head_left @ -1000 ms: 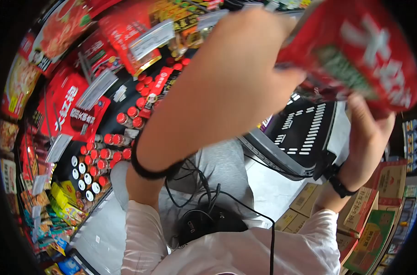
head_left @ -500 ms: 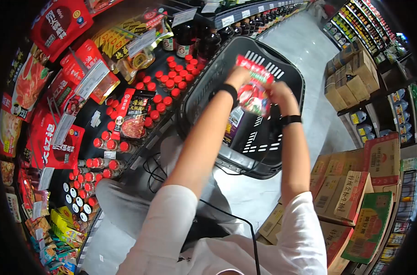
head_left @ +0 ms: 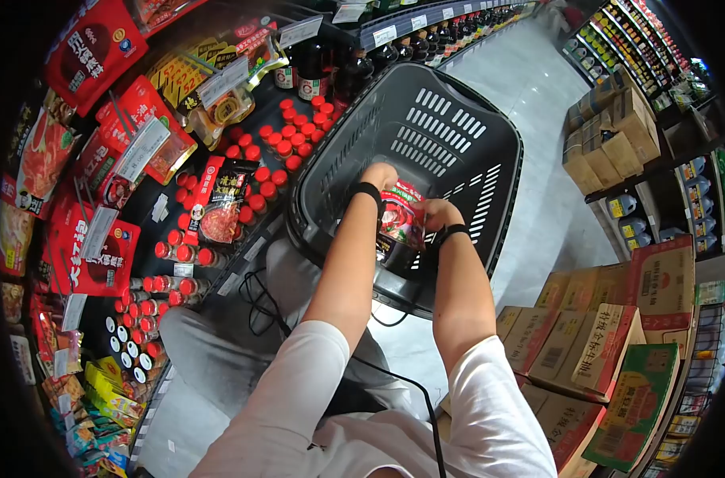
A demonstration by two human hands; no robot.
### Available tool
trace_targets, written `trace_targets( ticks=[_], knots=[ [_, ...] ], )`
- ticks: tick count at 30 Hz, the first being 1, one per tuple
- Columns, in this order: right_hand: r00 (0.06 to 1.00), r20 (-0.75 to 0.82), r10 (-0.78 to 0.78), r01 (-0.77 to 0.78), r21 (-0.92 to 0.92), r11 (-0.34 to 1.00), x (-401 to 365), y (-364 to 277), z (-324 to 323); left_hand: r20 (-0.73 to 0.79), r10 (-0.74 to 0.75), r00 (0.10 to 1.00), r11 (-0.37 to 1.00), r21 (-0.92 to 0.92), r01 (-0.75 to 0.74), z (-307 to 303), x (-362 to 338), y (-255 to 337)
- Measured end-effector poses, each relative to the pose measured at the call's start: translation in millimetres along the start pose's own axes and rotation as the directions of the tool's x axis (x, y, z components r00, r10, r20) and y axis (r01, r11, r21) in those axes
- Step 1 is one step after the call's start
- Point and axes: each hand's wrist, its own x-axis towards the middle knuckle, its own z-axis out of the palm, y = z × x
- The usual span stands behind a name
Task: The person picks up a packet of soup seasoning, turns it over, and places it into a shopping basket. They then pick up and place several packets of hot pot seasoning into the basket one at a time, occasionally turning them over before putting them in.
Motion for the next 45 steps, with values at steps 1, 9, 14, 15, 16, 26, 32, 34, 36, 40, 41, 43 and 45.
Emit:
trace_targets(
  ticks=[1, 9, 14, 15, 16, 26, 32, 34, 36, 40, 41, 43, 45],
  knots=[
    [1.000, -0.027, 0.010, -0.011, -0.036, 0.999, -23.7, -2.7, 11.5, 0.018, -0.008, 1.000, 1.000, -0.011, 0.008, -2.2, -4.0, -1.1],
    [0.990, 0.023, 0.142, -0.126, -0.337, 0.933, -122.7, -42.0, 48.1, -0.045, -0.106, 0.993, 0.968, -0.235, 0.093, -11.2, -13.3, -5.9],
    [0.993, -0.113, 0.047, -0.085, -0.360, 0.929, -159.5, -50.3, 72.0, -0.080, -0.160, 0.984, 0.903, -0.414, 0.113, -19.0, -15.5, -8.1],
    [0.993, -0.111, 0.034, -0.072, -0.355, 0.932, -158.4, -53.0, 73.0, -0.087, -0.170, 0.982, 0.880, -0.462, 0.111, -23.1, -22.7, -7.7],
    [0.994, -0.111, 0.022, -0.060, -0.354, 0.933, -157.5, -55.1, 74.1, -0.104, -0.203, 0.974, 0.825, -0.553, 0.113, -25.4, -29.2, -3.5],
    [0.841, 0.107, -0.531, 0.521, -0.425, 0.740, -299.0, -156.8, 218.4, -0.516, 0.235, 0.823, 0.500, -0.662, -0.558, -91.9, -188.7, -32.9],
    [0.172, 0.095, -0.980, 0.936, -0.326, 0.133, -378.1, -144.4, 333.5, -0.951, -0.100, 0.293, 0.520, -0.301, -0.799, -76.1, -299.7, -134.0],
    [0.062, 0.274, -0.960, 0.966, -0.258, -0.012, -399.5, -128.6, 372.4, -0.947, -0.180, 0.265, 0.588, -0.319, -0.743, -64.2, -332.4, -163.7],
    [0.014, 0.374, -0.927, 0.959, -0.269, -0.094, -408.4, -111.1, 407.5, -0.949, -0.231, 0.215, 0.669, -0.315, -0.673, -49.7, -348.8, -198.5],
    [0.000, 0.492, -0.871, 0.925, -0.331, -0.187, -372.5, -71.6, 450.0, -0.891, -0.406, 0.203, 0.675, -0.442, -0.591, -0.5, -372.2, -262.0],
    [0.061, 0.510, -0.858, 0.913, -0.376, -0.159, -359.5, -57.9, 452.9, -0.861, -0.455, 0.227, 0.649, -0.495, -0.577, 20.0, -371.2, -277.8],
    [0.308, 0.548, -0.777, 0.844, -0.535, -0.043, -326.5, -36.6, 454.2, -0.804, -0.533, 0.263, 0.611, -0.581, -0.538, 50.1, -376.8, -297.3],
    [0.420, 0.573, -0.704, 0.735, -0.669, -0.106, -271.1, -20.6, 452.3, -0.764, -0.583, 0.276, 0.595, -0.633, -0.496, 73.5, -383.5, -310.0]
  ],
)
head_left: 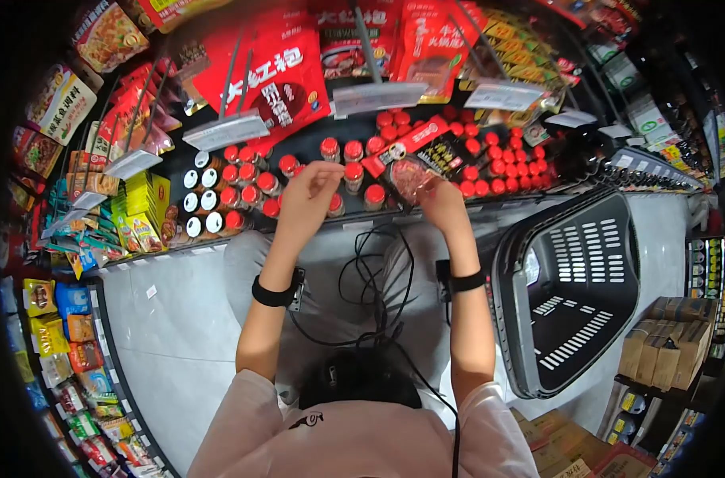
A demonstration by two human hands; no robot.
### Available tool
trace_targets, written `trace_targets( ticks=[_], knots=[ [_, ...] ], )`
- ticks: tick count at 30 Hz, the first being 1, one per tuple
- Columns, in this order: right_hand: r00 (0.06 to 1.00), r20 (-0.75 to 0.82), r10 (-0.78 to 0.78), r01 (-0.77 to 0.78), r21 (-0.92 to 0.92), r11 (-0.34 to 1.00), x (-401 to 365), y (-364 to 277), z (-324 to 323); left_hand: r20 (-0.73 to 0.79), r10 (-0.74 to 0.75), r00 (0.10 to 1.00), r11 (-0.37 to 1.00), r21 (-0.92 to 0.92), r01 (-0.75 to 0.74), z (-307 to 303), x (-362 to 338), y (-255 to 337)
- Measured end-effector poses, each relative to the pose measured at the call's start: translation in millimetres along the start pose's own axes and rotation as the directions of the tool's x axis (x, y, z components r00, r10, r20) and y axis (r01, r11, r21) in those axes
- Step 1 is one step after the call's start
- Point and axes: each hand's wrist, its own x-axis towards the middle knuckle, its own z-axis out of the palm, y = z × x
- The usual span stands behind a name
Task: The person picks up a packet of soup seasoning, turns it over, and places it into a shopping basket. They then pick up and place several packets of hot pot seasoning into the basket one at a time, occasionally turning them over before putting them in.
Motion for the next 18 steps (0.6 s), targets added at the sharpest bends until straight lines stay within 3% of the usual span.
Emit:
trace_targets(
  ticks=[1, 4, 5, 7, 8, 9, 11, 13, 14, 18],
  knots=[
    [0.994, 0.088, 0.059, -0.054, -0.056, 0.997, 0.5, 7.7, 7.2, -0.008, -0.022, 1.000, 0.999, -0.024, 0.022, -6.6, -2.3, -12.1],
    [0.963, 0.130, 0.238, -0.211, -0.192, 0.959, 1.6, 61.7, 41.2, -0.018, -0.097, 0.995, 0.995, -0.011, 0.097, -20.2, -10.5, -21.4],
    [0.946, 0.204, 0.252, -0.196, -0.260, 0.945, 4.1, 82.9, 49.9, -0.003, -0.116, 0.993, 0.992, -0.040, 0.116, -23.0, -11.0, -22.1],
    [0.884, 0.310, 0.348, -0.248, -0.320, 0.915, 4.9, 160.2, 100.6, -0.002, -0.118, 0.993, 0.992, -0.042, 0.118, -27.6, -8.8, -23.2],
    [0.841, 0.341, 0.421, -0.318, -0.318, 0.893, 5.0, 206.3, 137.8, 0.001, -0.123, 0.992, 0.991, -0.046, 0.123, -28.6, -8.4, -24.1],
    [0.751, 0.390, 0.533, -0.418, -0.344, 0.841, -1.9, 229.2, 159.0, -0.002, -0.112, 0.994, 0.992, -0.056, 0.111, -29.9, -8.1, -25.4],
    [0.539, 0.586, 0.606, -0.484, -0.373, 0.792, -37.5, 265.5, 166.0, -0.007, -0.084, 0.996, 0.994, -0.076, 0.084, -33.8, -4.7, -26.4],
    [0.466, 0.601, 0.649, -0.654, -0.260, 0.710, -83.6, 219.0, 143.0, 0.007, -0.099, 0.995, 0.993, -0.056, 0.100, -37.3, -5.1, -23.7],
    [0.580, 0.608, 0.542, -0.492, -0.269, 0.828, -105.3, 195.3, 117.9, 0.016, -0.107, 0.994, 0.993, -0.044, 0.108, -38.9, -6.1, -22.1],
    [0.644, 0.574, 0.506, -0.517, -0.161, 0.841, -157.8, 225.7, 169.3, 0.044, -0.196, 0.980, 0.979, -0.045, 0.198, -46.5, -11.3, -19.9]
  ],
)
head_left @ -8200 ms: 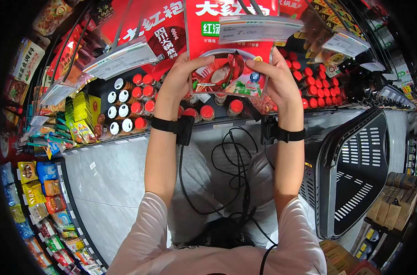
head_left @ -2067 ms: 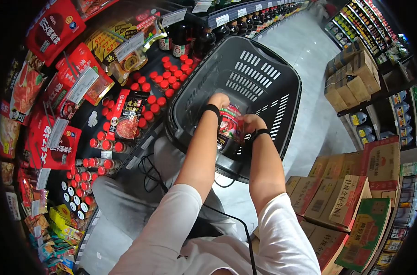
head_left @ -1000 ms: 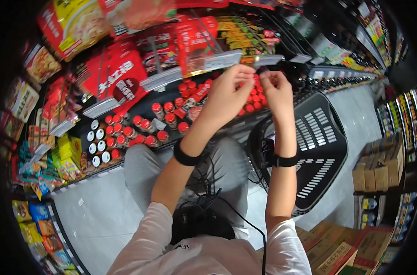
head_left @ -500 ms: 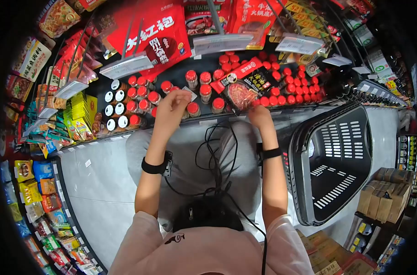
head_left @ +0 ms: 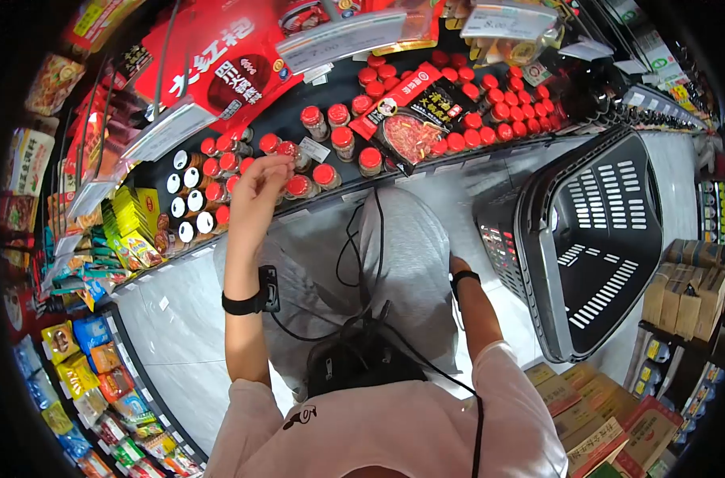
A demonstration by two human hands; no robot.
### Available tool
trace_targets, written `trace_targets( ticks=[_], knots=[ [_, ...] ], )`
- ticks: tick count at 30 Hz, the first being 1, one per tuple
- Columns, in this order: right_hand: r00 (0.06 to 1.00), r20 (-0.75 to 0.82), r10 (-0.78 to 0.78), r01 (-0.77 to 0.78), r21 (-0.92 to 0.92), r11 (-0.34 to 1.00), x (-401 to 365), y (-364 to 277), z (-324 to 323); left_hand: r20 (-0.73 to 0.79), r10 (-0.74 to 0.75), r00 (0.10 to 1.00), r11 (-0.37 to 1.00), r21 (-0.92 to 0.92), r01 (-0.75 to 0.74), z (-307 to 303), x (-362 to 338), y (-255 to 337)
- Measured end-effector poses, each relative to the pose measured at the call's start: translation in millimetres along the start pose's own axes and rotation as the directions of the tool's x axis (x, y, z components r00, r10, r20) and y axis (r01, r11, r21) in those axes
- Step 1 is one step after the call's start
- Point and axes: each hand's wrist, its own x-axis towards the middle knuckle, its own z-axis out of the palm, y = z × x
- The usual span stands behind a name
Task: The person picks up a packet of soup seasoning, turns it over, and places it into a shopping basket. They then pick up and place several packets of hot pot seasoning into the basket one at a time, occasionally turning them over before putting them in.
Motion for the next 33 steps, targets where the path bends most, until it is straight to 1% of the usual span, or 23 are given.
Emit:
trace_targets(
  ticks=[1, 3, 6, 8, 10, 11, 13, 15, 17, 20, 21, 22, 24, 26, 28, 31, 33],
  knots=[
    [0.999, -0.026, -0.019, 0.021, 0.052, 0.998, 7.0, 11.6, 17.2, 0.020, 0.029, 0.999, 1.000, -0.012, -0.029, -2.4, 0.4, -3.0],
    [0.993, -0.095, -0.075, 0.090, 0.161, 0.983, 20.1, 28.3, 44.5, 0.000, 0.024, 1.000, 0.999, -0.028, -0.024, -4.2, 1.2, -7.9],
    [0.964, -0.205, -0.172, 0.228, 0.288, 0.930, 31.7, 44.6, 73.9, -0.017, -0.022, 1.000, 1.000, -0.015, 0.021, -4.6, -3.0, -13.1],
    [0.927, -0.278, -0.250, 0.339, 0.342, 0.876, 42.3, 50.3, 78.1, -0.007, -0.047, 0.999, 0.999, 0.000, 0.047, -7.4, -4.7, -14.9],
    [0.877, -0.339, -0.340, 0.451, 0.340, 0.825, 46.5, 43.6, 62.2, 0.018, -0.057, 0.998, 0.998, 0.002, 0.057, -9.4, -6.4, -18.5],
    [0.827, -0.381, -0.413, 0.535, 0.308, 0.787, 43.1, 25.0, 42.1, 0.016, -0.063, 0.998, 0.998, 0.002, 0.063, -10.2, -7.0, -18.9],
    [0.765, -0.414, -0.493, 0.625, 0.291, 0.724, 47.6, -15.4, 3.1, 0.014, -0.070, 0.997, 0.998, -0.003, 0.070, -10.5, -6.1, -19.4],
    [0.762, -0.406, -0.504, 0.622, 0.245, 0.744, 35.2, -59.1, -29.8, 0.018, -0.064, 0.998, 0.997, -0.034, 0.065, -8.5, -6.3, -18.4],
    [0.752, -0.414, -0.513, 0.597, 0.101, 0.796, -19.0, -120.1, -75.1, 0.022, -0.054, 0.998, 0.997, -0.054, 0.055, -6.9, -7.1, -16.8],
    [0.720, -0.472, -0.510, 0.646, 0.188, 0.740, -66.3, -164.8, -113.8, 0.023, -0.036, 0.999, 0.997, -0.063, 0.037, -6.1, -8.3, -12.8],
    [0.600, -0.573, -0.558, 0.708, 0.055, 0.704, -72.0, -174.8, -116.6, 0.022, -0.037, 0.999, 0.997, -0.064, 0.038, -5.5, -9.9, -9.9],
    [0.501, -0.582, -0.641, 0.768, -0.043, 0.639, -87.1, -190.9, -119.4, 0.026, -0.038, 0.999, 0.997, -0.064, 0.040, -5.8, -11.3, -6.8],
    [0.280, -0.565, -0.776, 0.843, -0.243, 0.480, -124.9, -227.5, -124.7, 0.020, -0.033, 0.999, 0.996, -0.078, 0.034, -8.1, -11.3, -1.9],
    [0.239, -0.420, -0.876, 0.894, -0.257, 0.367, -169.0, -260.7, -128.6, 0.009, -0.006, 1.000, 0.998, -0.063, 0.007, -12.2, -9.5, 6.6],
    [0.167, -0.284, -0.944, 0.945, -0.227, 0.235, -205.1, -284.7, -128.8, -0.007, 0.042, 0.999, 0.999, -0.008, -0.042, -11.3, -14.8, 29.8],
    [0.180, -0.135, -0.974, 0.909, -0.355, 0.218, -258.0, -312.7, -130.2, -0.026, 0.126, 0.992, 0.989, 0.077, -0.124, -12.6, -28.2, 62.9],
    [0.123, 0.031, -0.992, 0.870, -0.484, 0.093, -277.5, -320.8, -125.8, -0.050, 0.195, 0.980, 0.973, 0.138, -0.186, -15.3, -37.8, 77.0]
  ],
)
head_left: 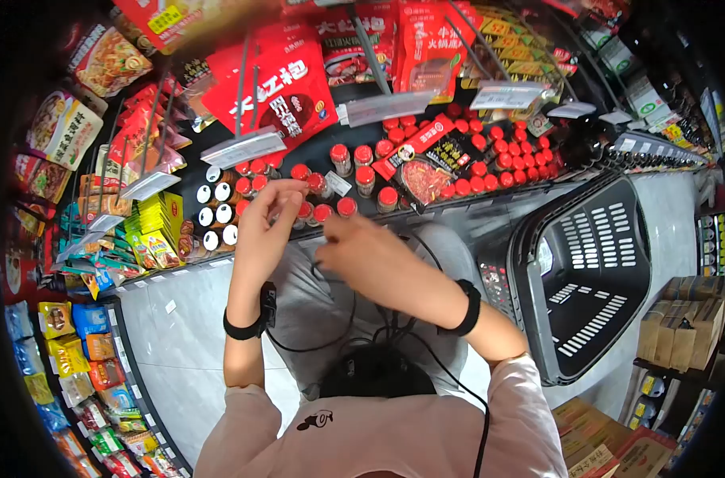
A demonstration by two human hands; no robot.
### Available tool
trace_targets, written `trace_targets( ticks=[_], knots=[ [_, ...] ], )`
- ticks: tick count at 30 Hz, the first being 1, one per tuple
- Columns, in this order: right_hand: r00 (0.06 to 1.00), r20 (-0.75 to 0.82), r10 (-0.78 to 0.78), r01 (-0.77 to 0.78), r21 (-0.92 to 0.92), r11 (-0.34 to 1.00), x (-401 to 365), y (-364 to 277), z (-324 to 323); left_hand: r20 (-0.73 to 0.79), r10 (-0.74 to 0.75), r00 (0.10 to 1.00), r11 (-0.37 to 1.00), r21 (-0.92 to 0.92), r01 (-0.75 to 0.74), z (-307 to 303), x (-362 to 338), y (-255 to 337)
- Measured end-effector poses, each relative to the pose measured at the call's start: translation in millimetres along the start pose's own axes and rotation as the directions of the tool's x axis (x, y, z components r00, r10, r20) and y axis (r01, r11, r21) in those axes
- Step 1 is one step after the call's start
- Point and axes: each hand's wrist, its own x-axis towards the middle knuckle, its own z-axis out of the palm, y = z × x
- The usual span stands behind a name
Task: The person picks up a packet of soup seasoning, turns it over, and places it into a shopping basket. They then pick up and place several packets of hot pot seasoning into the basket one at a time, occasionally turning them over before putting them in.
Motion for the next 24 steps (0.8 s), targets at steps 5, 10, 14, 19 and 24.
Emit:
trace_targets(
  ticks=[5, 10, 14, 19, 24],
  knots=[
    [0.985, 0.069, -0.156, 0.157, -0.019, 0.987, -4.3, -32.1, -20.8, 0.080, 0.293, 0.953, 0.846, 0.443, -0.297, -18.4, -19.8, 70.6],
    [0.985, -0.016, -0.171, 0.169, 0.255, 0.952, -4.2, -49.1, -99.6, 0.220, 0.477, 0.851, 0.723, 0.452, -0.522, -28.4, -24.0, 135.0],
    [0.948, -0.282, -0.150, 0.224, 0.253, 0.941, 6.4, -46.0, -162.9, 0.233, 0.403, 0.885, 0.899, 0.082, -0.431, -30.8, 9.5, 170.8],
    [0.861, -0.503, 0.075, 0.112, 0.332, 0.937, 36.8, -17.1, -216.2, 0.072, 0.385, 0.920, 0.923, 0.000, -0.386, -42.7, 79.7, 204.1],
    [0.750, -0.624, 0.221, 0.037, 0.373, 0.927, 83.1, 40.8, -247.7, -0.202, 0.422, 0.884, 0.897, 0.233, -0.376, -46.4, 145.7, 207.1]
  ],
)
